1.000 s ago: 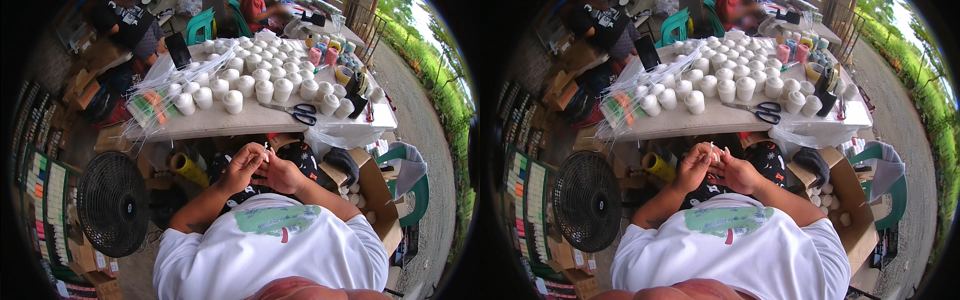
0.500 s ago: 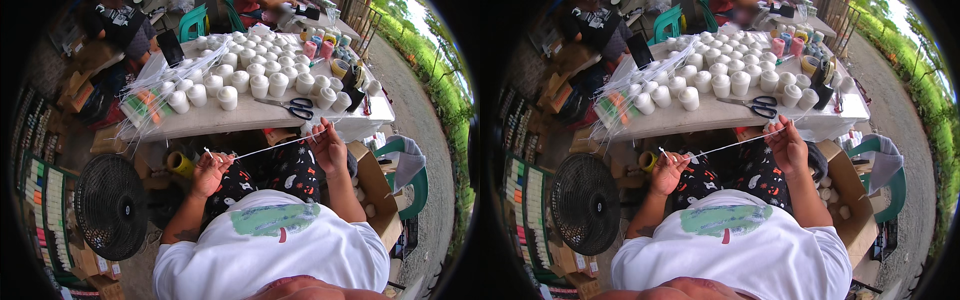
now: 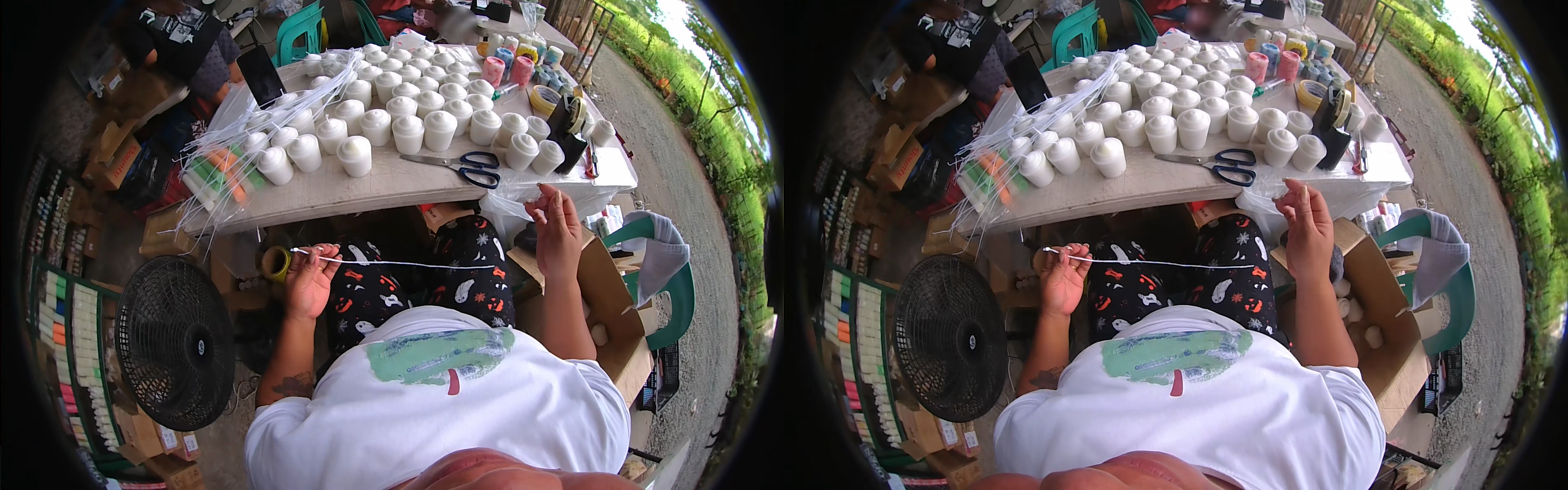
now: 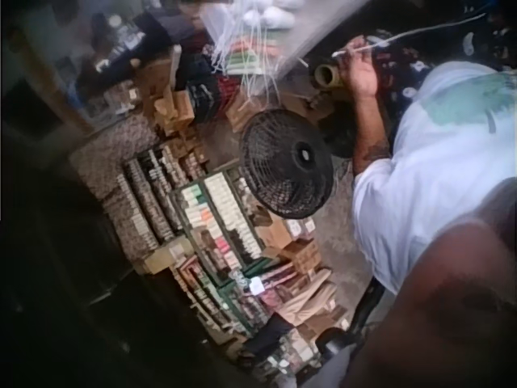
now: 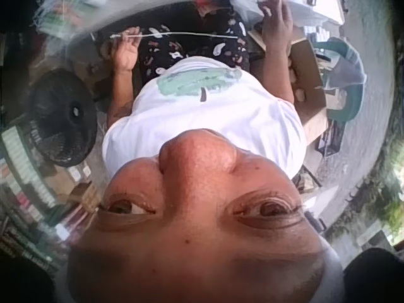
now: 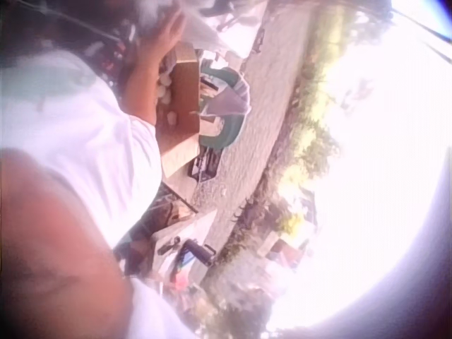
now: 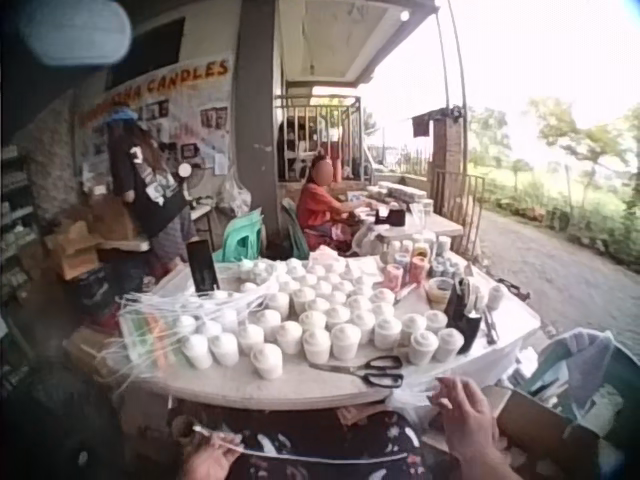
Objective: The person inserts a wick into a white candle, secures it with a metal pin, and trims the excess wick with scissors. They repeat this process for multiple candles, placing the finished items into a cardboard box.
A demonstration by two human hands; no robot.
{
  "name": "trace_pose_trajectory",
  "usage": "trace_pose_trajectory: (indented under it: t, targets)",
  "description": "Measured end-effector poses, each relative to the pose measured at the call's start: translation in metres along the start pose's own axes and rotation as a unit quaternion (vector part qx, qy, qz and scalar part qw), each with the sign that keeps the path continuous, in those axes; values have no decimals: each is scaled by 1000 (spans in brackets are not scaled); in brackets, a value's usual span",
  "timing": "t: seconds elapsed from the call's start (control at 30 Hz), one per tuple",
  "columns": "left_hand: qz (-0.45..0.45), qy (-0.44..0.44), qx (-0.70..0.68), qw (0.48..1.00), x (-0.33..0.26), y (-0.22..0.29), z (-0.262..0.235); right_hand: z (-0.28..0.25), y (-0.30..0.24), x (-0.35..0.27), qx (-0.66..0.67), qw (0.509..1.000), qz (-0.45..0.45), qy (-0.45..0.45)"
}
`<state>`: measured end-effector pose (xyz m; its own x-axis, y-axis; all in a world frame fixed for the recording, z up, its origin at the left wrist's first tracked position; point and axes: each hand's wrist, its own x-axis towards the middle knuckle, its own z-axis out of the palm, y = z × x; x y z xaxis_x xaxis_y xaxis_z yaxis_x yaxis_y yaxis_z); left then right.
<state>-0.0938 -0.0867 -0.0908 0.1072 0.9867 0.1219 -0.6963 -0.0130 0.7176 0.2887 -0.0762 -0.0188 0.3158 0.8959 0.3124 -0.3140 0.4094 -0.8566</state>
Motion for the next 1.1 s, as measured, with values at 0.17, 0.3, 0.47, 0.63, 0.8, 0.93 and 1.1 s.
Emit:
trace_pose_trajectory:
  t: [0.17,0.3,0.47,0.63,0.8,0.93,1.1]
  targets:
    - [29,-96,95,990,7,-6,20,23,11,-35,-32,905,296,-304]
    - [122,-205,281,930,8,-2,76,63,22,-63,60,791,446,-414]
    - [228,-290,431,824,3,3,113,81,15,-49,267,840,425,-207]
    - [298,-327,451,775,3,3,112,58,12,-36,271,892,340,-125]
    - [284,-308,417,807,-3,14,99,21,-4,-9,277,930,241,-14]
    - [273,-285,411,822,-6,22,88,5,-19,5,289,940,177,26]
    - [250,-279,454,808,4,8,68,-13,-40,22,312,944,103,-17]
